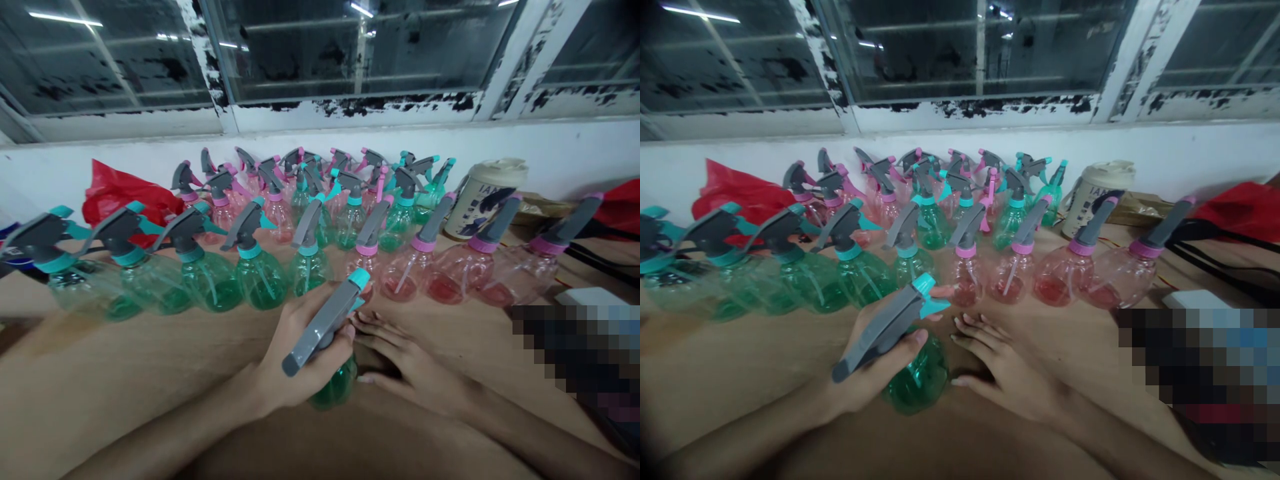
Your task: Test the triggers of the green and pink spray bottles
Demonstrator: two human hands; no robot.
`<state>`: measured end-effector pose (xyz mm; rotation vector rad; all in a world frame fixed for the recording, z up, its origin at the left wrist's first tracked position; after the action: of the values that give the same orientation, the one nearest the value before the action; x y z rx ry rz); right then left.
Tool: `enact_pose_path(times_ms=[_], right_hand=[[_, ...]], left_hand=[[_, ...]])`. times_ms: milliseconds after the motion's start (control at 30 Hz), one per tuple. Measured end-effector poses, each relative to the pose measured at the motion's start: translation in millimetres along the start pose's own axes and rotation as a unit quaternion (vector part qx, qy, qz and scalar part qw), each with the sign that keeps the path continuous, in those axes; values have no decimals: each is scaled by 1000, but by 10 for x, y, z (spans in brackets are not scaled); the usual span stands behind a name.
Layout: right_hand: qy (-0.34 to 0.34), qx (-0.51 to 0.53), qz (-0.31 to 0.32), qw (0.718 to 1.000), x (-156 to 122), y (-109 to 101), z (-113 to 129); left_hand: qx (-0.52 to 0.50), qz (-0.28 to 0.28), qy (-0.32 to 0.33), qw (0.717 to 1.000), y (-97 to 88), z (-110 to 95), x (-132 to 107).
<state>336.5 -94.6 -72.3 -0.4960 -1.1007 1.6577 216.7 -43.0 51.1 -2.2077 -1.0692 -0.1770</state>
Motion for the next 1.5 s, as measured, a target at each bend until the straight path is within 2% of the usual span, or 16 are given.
enact_pose_path(times_ms=[200, 433, 733, 900, 1167, 1500], right_hand=[[6, -14, 12, 1000, -2, 17, -7], [8, -13, 14, 1000, 6, 10, 5], [13, -12, 8, 1000, 5, -3, 14], [11, -8, 9, 1000, 5, 4, 10], [4, -15, 5, 1000, 3, 19, -7], [-2, -17, 15, 1000, 0, 29, 2]], left_hand=[[-2, -6, 34, 999, 4, -4, -8], [-12, -9, -29, 999, -14, 18, -26], [-1, 1, 45, 999, -70, -84, 4], [-2, -5, 38, 999, -61, -83, 26], [9, -6, 25, 1000, -4, 40, -2], [14, -20, 5, 1000, -26, 10, -3]])
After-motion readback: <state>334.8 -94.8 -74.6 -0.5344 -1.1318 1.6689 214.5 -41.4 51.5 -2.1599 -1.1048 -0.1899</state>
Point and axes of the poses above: each hand's wrist, its own x-axis towards the middle knuckle, its own y-axis out of the palm, z = x × y, the point moved 8 cm from there along x, towards the middle knuckle
